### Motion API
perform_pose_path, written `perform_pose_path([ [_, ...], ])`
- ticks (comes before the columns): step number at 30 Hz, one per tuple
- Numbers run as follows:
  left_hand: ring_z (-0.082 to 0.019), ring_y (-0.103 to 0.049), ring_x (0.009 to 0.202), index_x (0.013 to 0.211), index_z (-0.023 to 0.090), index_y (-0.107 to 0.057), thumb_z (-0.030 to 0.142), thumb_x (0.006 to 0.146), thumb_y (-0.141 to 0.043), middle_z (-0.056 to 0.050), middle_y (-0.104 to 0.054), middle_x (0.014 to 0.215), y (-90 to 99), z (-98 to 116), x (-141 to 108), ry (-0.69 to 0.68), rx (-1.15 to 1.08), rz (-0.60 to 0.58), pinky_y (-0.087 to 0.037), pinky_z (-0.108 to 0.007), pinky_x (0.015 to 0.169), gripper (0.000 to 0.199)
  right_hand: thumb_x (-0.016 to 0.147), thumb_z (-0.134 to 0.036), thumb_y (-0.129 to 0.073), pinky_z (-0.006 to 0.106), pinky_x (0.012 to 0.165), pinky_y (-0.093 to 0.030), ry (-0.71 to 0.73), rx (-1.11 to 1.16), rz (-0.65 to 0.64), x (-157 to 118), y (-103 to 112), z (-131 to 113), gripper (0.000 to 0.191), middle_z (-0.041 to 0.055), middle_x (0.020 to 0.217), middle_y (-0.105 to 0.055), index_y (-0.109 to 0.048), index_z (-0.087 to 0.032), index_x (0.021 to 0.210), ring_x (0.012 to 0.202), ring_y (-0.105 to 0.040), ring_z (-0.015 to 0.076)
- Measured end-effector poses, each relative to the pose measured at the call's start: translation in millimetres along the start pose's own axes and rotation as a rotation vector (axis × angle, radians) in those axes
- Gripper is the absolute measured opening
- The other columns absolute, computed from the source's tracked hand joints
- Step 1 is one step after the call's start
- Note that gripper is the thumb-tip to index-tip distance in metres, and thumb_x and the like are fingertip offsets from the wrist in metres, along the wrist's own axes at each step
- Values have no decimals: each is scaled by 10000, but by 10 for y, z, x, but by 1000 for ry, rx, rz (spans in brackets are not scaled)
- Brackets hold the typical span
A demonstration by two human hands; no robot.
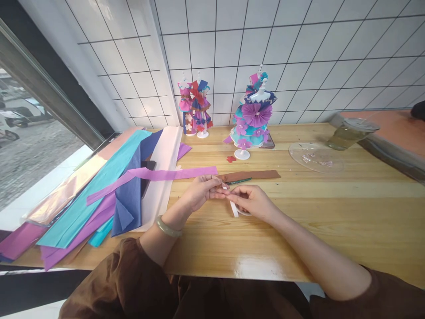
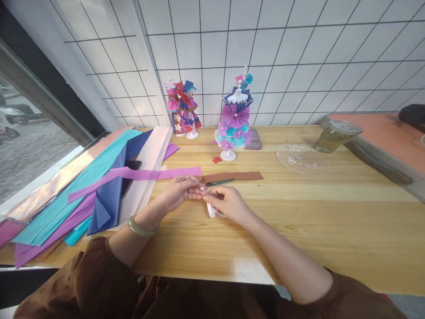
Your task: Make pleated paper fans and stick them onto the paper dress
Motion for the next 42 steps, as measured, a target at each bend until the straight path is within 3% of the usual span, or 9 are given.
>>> perform_pose_path([
  [3,-150,-640,694,732,77,-579,231,722,-602,-98,-651,741,28,14,1,-3,-10,42,-519,-271,686,157,795,-454,-492,227,493,-418,96,-2,165,26,306,-73,327,7,583,-590,-623,-157,758,515,-528,111],
  [6,-164,-648,705,734,79,-575,250,732,-597,-104,-653,753,35,4,4,4,37,55,-526,-291,700,173,814,-360,-496,302,720,-467,256,-230,321,49,540,-162,237,52,863,-662,-639,-186,885,802,-598,177],
  [11,-178,-652,718,731,75,-580,270,743,-585,-113,-650,750,66,-16,12,4,111,64,-532,-280,692,196,834,-184,-432,350,820,-439,394,-656,217,132,399,-174,235,62,931,-658,-641,-188,942,924,-562,202],
  [19,-170,-652,693,715,82,-577,283,731,-596,-121,-662,748,97,-6,31,-19,109,44,-529,-250,649,202,840,-142,-395,350,827,-429,423,-879,103,102,266,-183,289,43,997,-652,-629,-198,1001,927,-559,200],
  [22,-175,-654,683,731,81,-568,299,731,-599,-132,-668,737,99,-25,33,10,100,53,-530,-267,653,220,831,-115,-370,377,843,-419,415,-911,135,112,303,-159,359,37,1084,-629,-588,-219,1097,989,-539,212],
  [27,-174,-656,675,757,89,-557,306,726,-609,-135,-677,747,101,-47,39,24,94,47,-530,-282,662,225,805,-118,-403,366,846,-420,407,-884,280,132,501,-176,345,39,1078,-626,-596,-216,1074,991,-538,206],
  [31,-177,-658,674,750,99,-540,289,731,-609,-130,-673,779,129,-52,45,19,76,55,-536,-293,658,203,796,-130,-415,378,811,-426,270,-986,418,154,788,-72,327,79,1040,-638,-607,-177,1056,953,-543,238],
  [37,-181,-658,670,753,87,-559,281,739,-602,-134,-671,755,119,-50,37,26,64,58,-538,-280,638,199,801,-147,-388,386,741,-436,85,-1110,404,178,993,150,304,101,930,-670,-644,-175,961,841,-572,253],
  [42,-172,-654,676,733,72,-582,303,761,-574,-145,-669,728,92,-46,28,21,84,34,-535,-265,650,233,807,-123,-363,384,822,-427,294,-982,512,101,874,-101,377,104,1057,-625,-559,-155,1127,990,-531,240],
])
Point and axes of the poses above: each hand's wrist, its own x-axis towards the middle knuckle, its own y-axis out of the back of the hand, z = x × y, the point moved 10 cm from there along x, towards the middle knuckle
